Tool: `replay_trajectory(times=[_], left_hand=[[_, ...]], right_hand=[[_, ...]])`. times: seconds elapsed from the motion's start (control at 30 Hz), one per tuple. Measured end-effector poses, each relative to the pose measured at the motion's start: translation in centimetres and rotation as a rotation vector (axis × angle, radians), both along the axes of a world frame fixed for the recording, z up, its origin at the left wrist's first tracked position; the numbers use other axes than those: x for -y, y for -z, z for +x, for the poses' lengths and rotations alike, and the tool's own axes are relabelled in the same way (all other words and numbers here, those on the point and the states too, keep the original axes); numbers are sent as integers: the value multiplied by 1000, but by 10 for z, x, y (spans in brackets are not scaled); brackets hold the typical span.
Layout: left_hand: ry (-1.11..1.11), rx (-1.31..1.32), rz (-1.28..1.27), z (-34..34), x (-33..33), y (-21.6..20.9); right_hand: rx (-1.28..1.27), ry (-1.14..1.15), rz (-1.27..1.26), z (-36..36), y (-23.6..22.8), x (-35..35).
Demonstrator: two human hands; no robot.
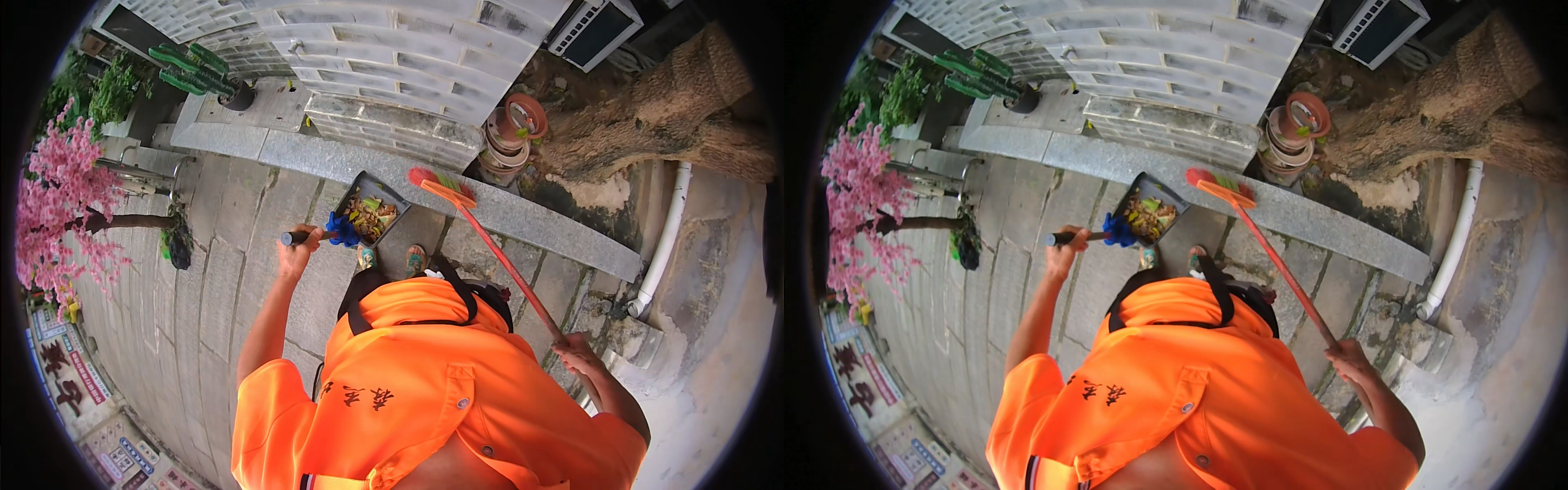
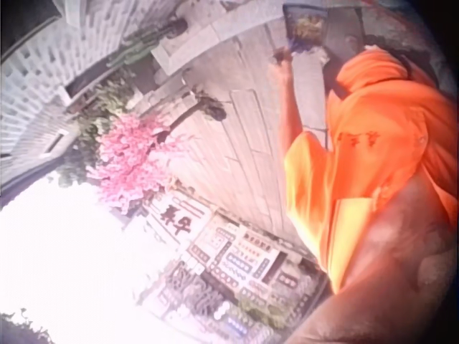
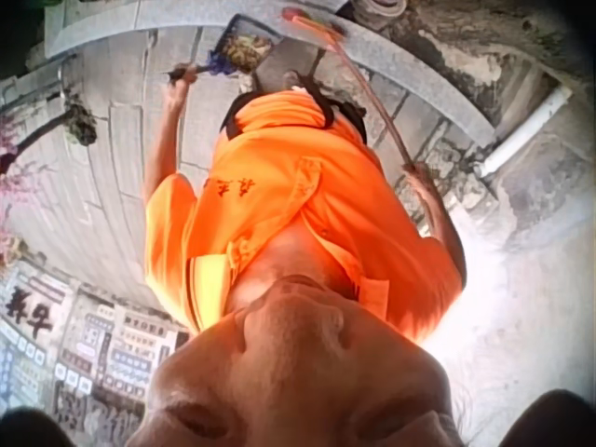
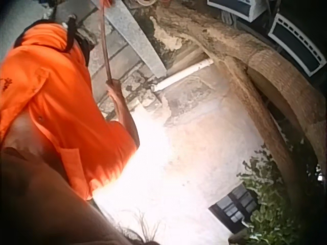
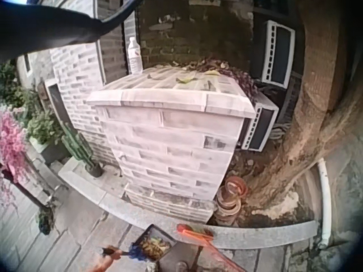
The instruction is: The person sweeps dry leaves and debris from a paved walkway and stone steps into a dustpan using a broom. They move along the path, sweeping around a bicycle and up a flight of stairs, collecting the debris into the dustpan held in their left hand.
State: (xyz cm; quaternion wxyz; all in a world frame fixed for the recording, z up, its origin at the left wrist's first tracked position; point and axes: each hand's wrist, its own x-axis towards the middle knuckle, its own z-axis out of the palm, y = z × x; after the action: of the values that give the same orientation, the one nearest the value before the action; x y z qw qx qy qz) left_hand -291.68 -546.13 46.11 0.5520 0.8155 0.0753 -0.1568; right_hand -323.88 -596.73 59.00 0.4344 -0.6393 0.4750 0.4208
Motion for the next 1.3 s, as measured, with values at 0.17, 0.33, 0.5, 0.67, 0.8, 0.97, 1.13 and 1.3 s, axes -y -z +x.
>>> replay_trajectory(times=[0.17,0.33,0.5,0.67,0.8,0.97,1.13,1.3], left_hand=[[-19,-24,8,0,11,-4],[-52,-21,-1,3,14,-14],[-41,31,40,-2,9,-7],[-124,12,-4,-13,-3,3],[-154,-6,-2,-6,8,-3],[-159,-17,-15,1,12,-2],[-204,-3,-39,-15,4,4],[-233,-27,-96,-35,-18,5]], right_hand=[[-18,-7,193,20,41,-16],[26,-22,328,62,19,-20],[61,-47,275,73,6,-12],[200,-221,135,99,30,-13],[202,-339,93,125,84,-17],[101,-228,268,125,76,-25],[105,-175,300,118,20,-21],[193,-204,291,145,26,-45]])
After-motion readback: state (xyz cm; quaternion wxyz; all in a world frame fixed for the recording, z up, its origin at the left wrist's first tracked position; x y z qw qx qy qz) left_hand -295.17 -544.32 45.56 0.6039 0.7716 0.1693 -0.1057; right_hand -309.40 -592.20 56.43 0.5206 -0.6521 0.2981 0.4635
